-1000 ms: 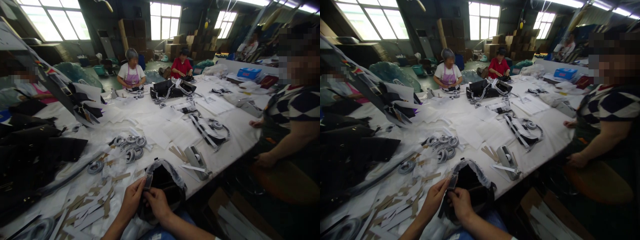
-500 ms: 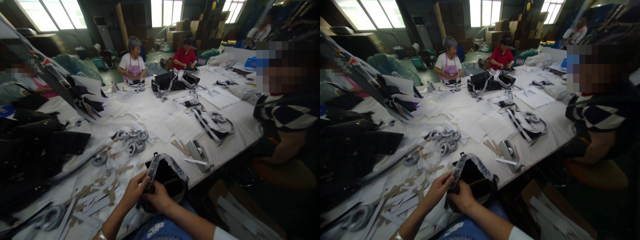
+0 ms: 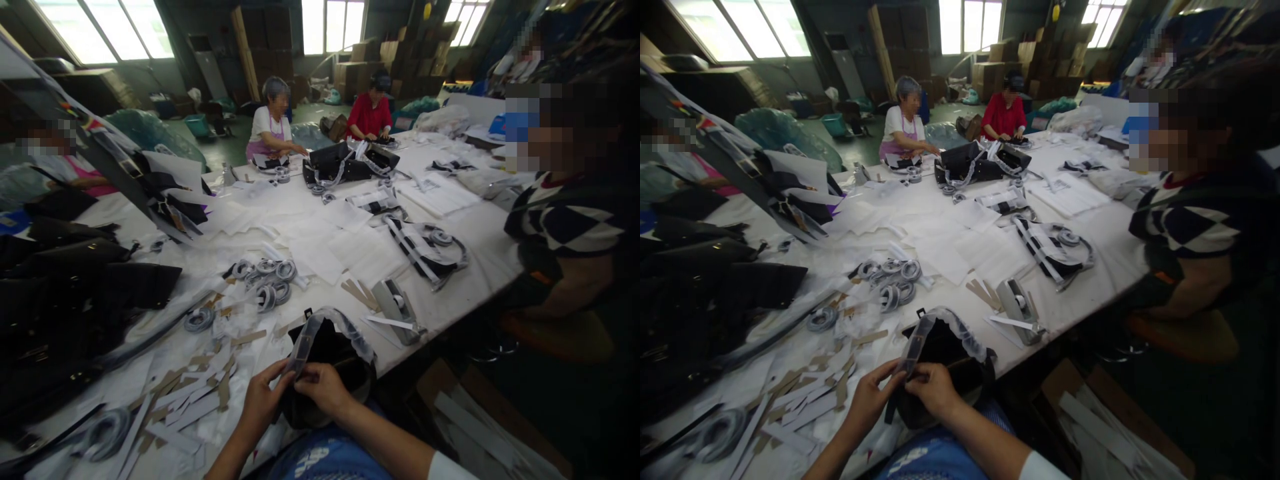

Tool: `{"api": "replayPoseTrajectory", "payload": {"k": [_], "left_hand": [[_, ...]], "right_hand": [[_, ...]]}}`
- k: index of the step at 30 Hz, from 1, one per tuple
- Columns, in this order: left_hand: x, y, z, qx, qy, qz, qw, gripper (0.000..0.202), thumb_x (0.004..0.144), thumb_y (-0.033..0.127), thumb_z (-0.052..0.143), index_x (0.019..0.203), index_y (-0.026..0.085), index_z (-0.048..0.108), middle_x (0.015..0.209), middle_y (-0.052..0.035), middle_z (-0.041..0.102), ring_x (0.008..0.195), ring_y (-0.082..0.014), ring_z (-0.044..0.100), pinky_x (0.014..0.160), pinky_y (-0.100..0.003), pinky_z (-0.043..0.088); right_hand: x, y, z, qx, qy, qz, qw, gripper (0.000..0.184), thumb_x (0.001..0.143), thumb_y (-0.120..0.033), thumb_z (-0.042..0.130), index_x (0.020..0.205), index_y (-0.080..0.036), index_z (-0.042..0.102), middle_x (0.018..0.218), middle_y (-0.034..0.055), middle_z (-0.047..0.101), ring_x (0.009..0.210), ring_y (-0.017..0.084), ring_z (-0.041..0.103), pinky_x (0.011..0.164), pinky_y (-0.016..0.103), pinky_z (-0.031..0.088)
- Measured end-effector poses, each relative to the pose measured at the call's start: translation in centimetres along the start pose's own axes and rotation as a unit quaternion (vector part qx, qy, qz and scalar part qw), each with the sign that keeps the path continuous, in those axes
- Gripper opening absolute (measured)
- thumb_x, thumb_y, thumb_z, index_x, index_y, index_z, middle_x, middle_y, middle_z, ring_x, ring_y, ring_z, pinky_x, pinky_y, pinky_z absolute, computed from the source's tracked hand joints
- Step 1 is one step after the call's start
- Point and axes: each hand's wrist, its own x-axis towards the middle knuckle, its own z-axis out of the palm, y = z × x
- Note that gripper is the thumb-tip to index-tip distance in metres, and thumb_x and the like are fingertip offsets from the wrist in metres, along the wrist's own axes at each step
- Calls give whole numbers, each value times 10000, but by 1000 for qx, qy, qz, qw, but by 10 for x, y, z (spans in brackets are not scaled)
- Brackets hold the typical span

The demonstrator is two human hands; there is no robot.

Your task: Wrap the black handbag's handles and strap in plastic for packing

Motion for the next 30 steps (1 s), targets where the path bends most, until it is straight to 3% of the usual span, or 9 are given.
{"api": "replayPoseTrajectory", "payload": {"k": [4, 7, 10, 15, 20, 23, 26, 28, 30], "left_hand": [[-7, -8, -14, 14, -36, -1, 999, 336, 822, 413, 646, 1069, 198, 723, 1136, -83, 733, 1101, -305, 653, 1026, -462, 471], [-11, 1, -26, -1, -95, -9, 995, 483, 815, 416, 666, 1245, 199, 628, 1231, -104, 685, 1156, -299, 622, 1048, -444, 451], [-4, 32, -29, -8, -146, -5, 989, 629, 842, 410, 647, 1420, 256, 451, 1287, -94, 648, 1150, -278, 627, 1005, -410, 488], [24, 88, 5, 35, -100, 66, 992, 425, 877, 432, 570, 1243, 220, 612, 1224, -103, 681, 1118, -288, 637, 994, -408, 480], [27, 94, 25, 21, -143, 40, 989, 479, 852, 428, 595, 1255, 169, 573, 837, -55, 758, 656, -208, 699, 664, -296, 554], [19, 95, 9, -42, -234, -16, 971, 535, 887, 476, 534, 1339, 189, 530, 757, -34, 746, 455, -144, 603, 454, -225, 458], [15, 101, -12, -80, -379, -85, 918, 585, 877, 490, 568, 1390, 220, 495, 746, -38, 753, 425, -120, 561, 412, -191, 391], [16, 103, -23, -99, -402, -107, 904, 572, 875, 492, 581, 1375, 225, 506, 742, -34, 749, 418, -102, 532, 418, -179, 374], [18, 101, -30, -103, -379, -107, 913, 474, 881, 490, 582, 1263, 209, 590, 717, -24, 731, 416, -80, 497, 424, -167, 349]], "right_hand": [[-17, -25, -21, 113, 65, 28, 991, 659, 592, -308, 875, 1205, -219, 649, 1231, 113, 668, 1098, 260, 631, 985, 431, 449], [-30, -44, -36, 238, 124, 11, 963, 537, 684, -320, 835, 1182, -250, 645, 1372, 87, 570, 1245, 250, 542, 1045, 424, 412], [-34, -53, -47, 318, 161, -45, 933, 235, 735, -341, 796, 916, -213, 717, 1284, 64, 632, 1297, 244, 493, 1073, 401, 395], [-33, -53, -50, 378, 209, -75, 899, 181, 751, -366, 780, 821, -214, 712, 999, 40, 733, 1117, 225, 618, 1053, 419, 427], [-37, -60, -48, 352, 211, -89, 908, 167, 767, -353, 772, 828, -208, 716, 956, 22, 742, 1018, 197, 650, 1029, 383, 450], [-41, -68, -55, 363, 212, -86, 903, 244, 777, -365, 755, 950, -196, 722, 1058, 47, 735, 1113, 217, 623, 1027, 355, 448], [-43, -73, -64, 415, 181, -34, 891, 326, 821, -397, 691, 1020, -140, 715, 1128, 102, 719, 1167, 242, 609, 1026, 354, 453], [-42, -73, -70, 457, 143, 4, 878, 356, 864, -414, 633, 1038, -112, 706, 1119, 125, 722, 1142, 243, 631, 1001, 361, 475], [-41, -69, -73, 484, 121, 34, 866, 341, 888, -399, 608, 1032, -104, 703, 1070, 122, 739, 1066, 225, 671, 949, 347, 507]]}}
